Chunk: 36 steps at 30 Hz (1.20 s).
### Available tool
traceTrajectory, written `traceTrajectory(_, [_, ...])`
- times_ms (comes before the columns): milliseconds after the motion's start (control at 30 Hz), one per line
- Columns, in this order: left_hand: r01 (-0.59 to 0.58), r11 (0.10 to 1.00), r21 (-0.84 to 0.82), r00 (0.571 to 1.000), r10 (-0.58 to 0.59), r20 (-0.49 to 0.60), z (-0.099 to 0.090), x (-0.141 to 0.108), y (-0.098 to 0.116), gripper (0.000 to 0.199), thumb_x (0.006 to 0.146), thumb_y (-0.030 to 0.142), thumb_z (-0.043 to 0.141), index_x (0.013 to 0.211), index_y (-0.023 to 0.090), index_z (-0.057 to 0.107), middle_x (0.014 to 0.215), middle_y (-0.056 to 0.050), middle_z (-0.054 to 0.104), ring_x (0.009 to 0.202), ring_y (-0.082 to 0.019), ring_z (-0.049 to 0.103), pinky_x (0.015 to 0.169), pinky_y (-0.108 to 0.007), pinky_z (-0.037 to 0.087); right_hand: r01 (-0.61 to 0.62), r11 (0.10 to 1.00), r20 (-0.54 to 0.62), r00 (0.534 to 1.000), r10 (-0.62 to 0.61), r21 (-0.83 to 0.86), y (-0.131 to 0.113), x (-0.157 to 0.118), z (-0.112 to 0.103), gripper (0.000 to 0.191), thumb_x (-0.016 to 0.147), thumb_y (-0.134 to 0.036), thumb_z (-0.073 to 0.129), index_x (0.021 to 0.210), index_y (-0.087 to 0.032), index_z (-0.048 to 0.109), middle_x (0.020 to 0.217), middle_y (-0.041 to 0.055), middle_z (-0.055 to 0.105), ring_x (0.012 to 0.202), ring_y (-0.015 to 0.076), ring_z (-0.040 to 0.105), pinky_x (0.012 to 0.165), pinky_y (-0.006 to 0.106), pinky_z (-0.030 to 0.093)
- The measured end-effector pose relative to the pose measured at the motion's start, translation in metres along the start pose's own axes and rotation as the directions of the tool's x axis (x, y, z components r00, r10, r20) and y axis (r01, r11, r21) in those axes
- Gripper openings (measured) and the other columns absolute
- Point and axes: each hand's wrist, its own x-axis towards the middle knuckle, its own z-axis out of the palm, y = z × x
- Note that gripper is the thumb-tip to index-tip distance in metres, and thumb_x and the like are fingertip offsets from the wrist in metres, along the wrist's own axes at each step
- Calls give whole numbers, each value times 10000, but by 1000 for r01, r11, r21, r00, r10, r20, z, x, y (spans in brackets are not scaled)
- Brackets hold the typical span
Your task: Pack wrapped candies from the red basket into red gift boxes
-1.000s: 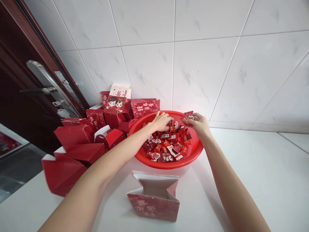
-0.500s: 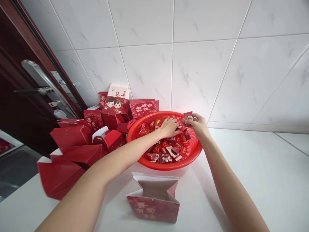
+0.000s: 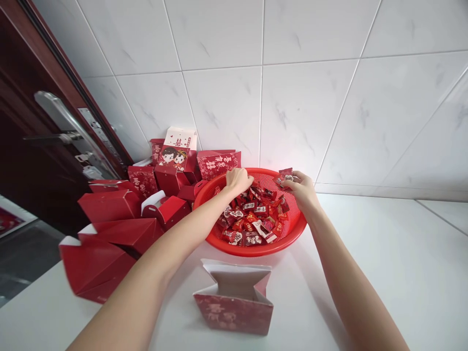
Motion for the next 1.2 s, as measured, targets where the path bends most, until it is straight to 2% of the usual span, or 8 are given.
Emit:
traceTrajectory(333, [-30,995,94,999,29,19,0,-4,4,353,984,334,503,849,135,761,975,-149,770,1017,-284,704,927,-372,504,-2,1000,-3,1000,2,13,0,0,1,260,537,-197,719,788,-185,653,724,12,704,695,166,648,654,293,539])
traceTrajectory(500, [-182,983,39,980,178,83,1,-5,5,458,1025,400,411,852,163,763,966,-115,777,983,-276,713,917,-377,500,11,1000,24,1000,-11,4,2,1,-1,272,557,-214,758,807,-191,655,751,15,710,713,172,663,683,305,559])
traceTrajectory(700, [-401,911,-100,894,413,174,5,-2,-2,337,965,248,471,1159,243,745,1181,-45,753,1128,-252,673,947,-332,493,-1,998,47,999,-2,70,7,4,-1,338,534,-237,828,818,-191,651,761,19,726,697,177,681,688,320,585])
traceTrajectory(833, [-404,883,-238,881,446,156,3,5,-12,336,854,123,536,1086,200,767,1096,-33,774,979,-195,709,871,-253,515,-15,996,54,998,10,83,7,5,-1,386,513,-245,862,833,-188,654,795,27,742,713,189,703,702,335,604])
traceTrajectory(933, [-326,876,-355,855,434,284,-4,6,-19,343,795,90,548,1038,183,771,973,-11,788,844,-155,723,764,-204,529,-22,997,50,999,18,78,5,5,0,367,505,-223,853,815,-188,660,793,26,749,715,188,705,690,323,605])
traceTrajectory(1033, [-238,903,-357,775,398,490,-9,2,-22,333,765,119,589,1028,191,781,880,-2,787,771,-154,727,696,-196,535,-28,997,46,999,24,78,3,4,0,343,501,-205,841,793,-193,662,770,17,746,701,181,696,672,313,599])
traceTrajectory(1100, [-245,927,-283,740,367,563,-11,-1,-20,379,736,130,625,1072,204,785,839,-1,784,756,-167,725,691,-208,537,-29,996,43,999,26,79,2,3,0,329,503,-194,833,785,-194,663,761,15,745,696,178,691,659,305,595])
traceTrajectory(1200, [-333,928,-166,732,365,575,-12,-6,-14,479,705,186,706,1176,250,765,903,-4,790,826,-197,723,724,-230,533,-35,997,50,998,32,66,2,3,0,316,510,-175,828,778,-194,661,760,13,742,700,174,689,662,301,595])
